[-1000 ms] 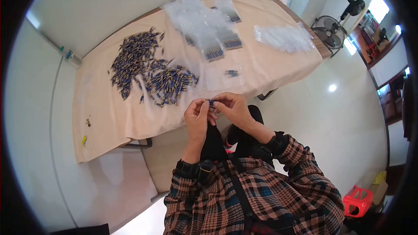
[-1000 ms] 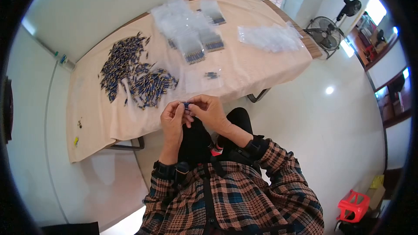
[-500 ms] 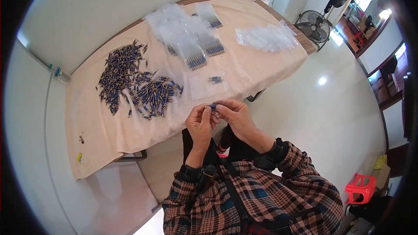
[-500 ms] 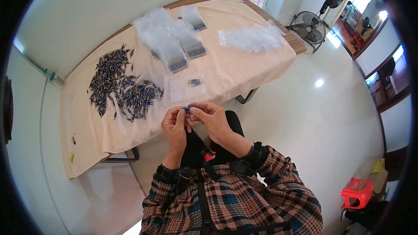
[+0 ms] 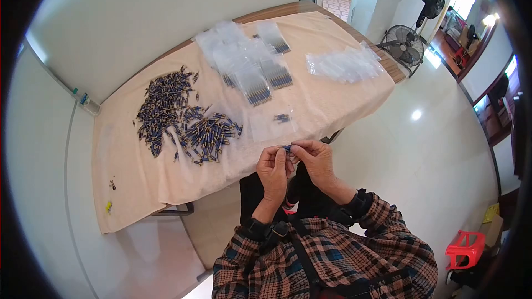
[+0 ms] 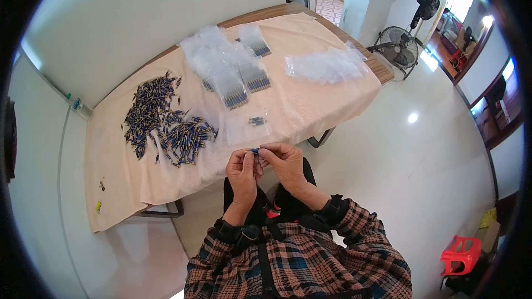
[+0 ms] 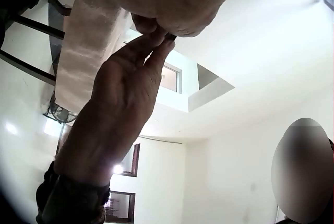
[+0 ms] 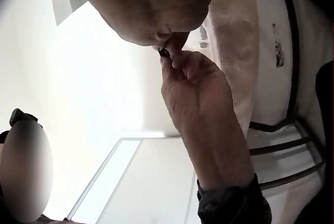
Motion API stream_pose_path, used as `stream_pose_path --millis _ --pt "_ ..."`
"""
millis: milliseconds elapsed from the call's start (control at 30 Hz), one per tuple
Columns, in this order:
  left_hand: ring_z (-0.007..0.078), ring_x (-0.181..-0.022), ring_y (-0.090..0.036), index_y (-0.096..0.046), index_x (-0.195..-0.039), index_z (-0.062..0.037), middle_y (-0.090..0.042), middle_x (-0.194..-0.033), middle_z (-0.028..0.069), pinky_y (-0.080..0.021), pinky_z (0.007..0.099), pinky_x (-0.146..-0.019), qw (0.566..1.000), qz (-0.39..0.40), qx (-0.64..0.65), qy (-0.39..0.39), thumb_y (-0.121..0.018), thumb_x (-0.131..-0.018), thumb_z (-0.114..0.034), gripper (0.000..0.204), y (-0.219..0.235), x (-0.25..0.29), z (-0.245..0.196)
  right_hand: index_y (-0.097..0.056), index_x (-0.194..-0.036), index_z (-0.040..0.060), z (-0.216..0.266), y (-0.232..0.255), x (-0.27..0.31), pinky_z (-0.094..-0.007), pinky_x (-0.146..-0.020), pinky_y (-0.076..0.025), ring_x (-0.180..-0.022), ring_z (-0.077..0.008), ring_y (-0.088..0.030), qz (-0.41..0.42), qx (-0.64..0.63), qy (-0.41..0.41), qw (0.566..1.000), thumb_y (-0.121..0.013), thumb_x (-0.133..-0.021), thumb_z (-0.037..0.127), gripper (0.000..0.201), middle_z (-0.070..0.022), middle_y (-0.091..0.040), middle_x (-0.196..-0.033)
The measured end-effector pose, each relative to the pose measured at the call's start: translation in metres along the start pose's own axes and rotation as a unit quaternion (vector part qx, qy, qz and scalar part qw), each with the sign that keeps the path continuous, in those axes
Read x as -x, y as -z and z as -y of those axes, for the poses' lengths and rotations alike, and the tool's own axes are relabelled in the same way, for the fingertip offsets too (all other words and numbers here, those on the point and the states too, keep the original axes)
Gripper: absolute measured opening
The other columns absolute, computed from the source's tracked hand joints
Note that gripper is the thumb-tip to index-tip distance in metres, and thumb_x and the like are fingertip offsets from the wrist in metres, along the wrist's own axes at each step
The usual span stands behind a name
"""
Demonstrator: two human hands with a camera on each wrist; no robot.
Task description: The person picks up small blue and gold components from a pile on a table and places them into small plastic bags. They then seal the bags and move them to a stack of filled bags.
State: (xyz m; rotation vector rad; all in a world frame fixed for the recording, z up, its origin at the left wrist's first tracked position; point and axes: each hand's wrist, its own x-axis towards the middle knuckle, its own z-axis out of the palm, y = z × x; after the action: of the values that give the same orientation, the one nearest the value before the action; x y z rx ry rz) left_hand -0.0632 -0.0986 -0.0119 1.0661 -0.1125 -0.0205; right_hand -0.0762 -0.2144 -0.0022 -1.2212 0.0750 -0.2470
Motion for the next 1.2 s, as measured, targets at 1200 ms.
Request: stream_pose_path --millis 1200 --pt "0.0335 -0.105 -0.054 -0.066 -0.096 -0.0021 -0.061 -0.108 0.0143 -0.042 0.0403 -0.091 0.727 0.044 -0.607 -0.319 -0.063 -0.079 -0.005 0.017 0.042 -0.04 -0.001 -0.069 -0.093 -0.0065 0.023 0.053 -0.113 -0.0211 -0.059 -0.055 -0.065 -0.0104 -0.064 0.097 0.244 -0.135 0.955 -0.071 -0.083 0.01 0.019 -0.0094 -0.069 -0.078"
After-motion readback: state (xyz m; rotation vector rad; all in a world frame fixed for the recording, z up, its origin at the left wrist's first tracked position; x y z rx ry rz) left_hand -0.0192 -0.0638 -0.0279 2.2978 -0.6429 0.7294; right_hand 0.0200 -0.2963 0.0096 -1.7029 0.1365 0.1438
